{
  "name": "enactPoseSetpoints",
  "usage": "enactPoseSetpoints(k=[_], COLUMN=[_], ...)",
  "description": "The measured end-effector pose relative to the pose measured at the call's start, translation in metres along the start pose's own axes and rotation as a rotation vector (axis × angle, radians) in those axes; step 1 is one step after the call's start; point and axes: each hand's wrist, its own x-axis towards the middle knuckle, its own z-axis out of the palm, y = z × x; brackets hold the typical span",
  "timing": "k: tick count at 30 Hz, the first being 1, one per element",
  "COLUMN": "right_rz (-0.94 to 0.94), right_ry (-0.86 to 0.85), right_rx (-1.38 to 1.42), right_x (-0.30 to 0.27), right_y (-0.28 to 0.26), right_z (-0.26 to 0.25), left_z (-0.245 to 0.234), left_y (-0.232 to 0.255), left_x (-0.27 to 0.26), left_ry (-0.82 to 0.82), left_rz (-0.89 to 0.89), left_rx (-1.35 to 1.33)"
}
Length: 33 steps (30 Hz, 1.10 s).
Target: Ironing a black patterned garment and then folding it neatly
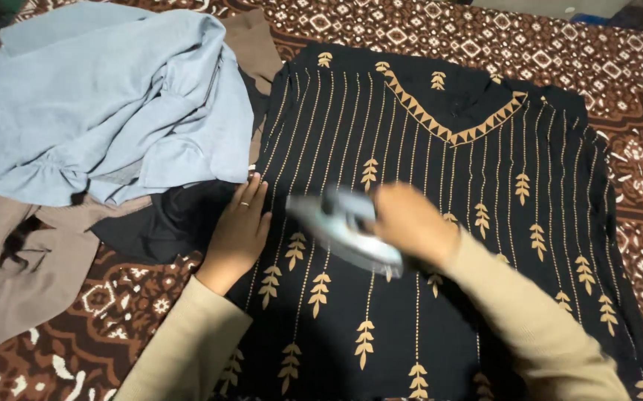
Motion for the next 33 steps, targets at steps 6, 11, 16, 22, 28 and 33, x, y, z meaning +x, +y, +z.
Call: enactPoseSetpoints(k=[6, 11, 16, 22, 28, 33], right_rz=[-0.512, -0.437, -0.155, 0.093, 0.093, 0.034], right_ry=[-0.062, 0.113, 0.310, 0.563, 0.324, -0.122], right_rx=[-0.024, -0.261, -0.434, -0.352, -0.101, -0.048], right_x=[-0.082, -0.035, 0.090, 0.183, 0.077, -0.055], right_y=[-0.017, 0.020, 0.075, 0.134, 0.082, -0.031], right_z=[0.030, 0.033, -0.004, -0.018, 0.002, 0.008], left_z=[0.004, 0.001, 0.003, 0.005, -0.004, -0.002], left_y=[-0.002, 0.000, 0.003, 0.002, 0.009, 0.009], left_x=[0.000, -0.001, -0.002, -0.002, 0.000, -0.002], left_ry=[-0.010, -0.004, 0.001, -0.034, -0.013, 0.004], left_rz=[0.025, 0.002, 0.001, -0.024, -0.002, 0.017], left_rx=[0.062, 0.043, 0.104, 0.094, 0.049, 0.052])
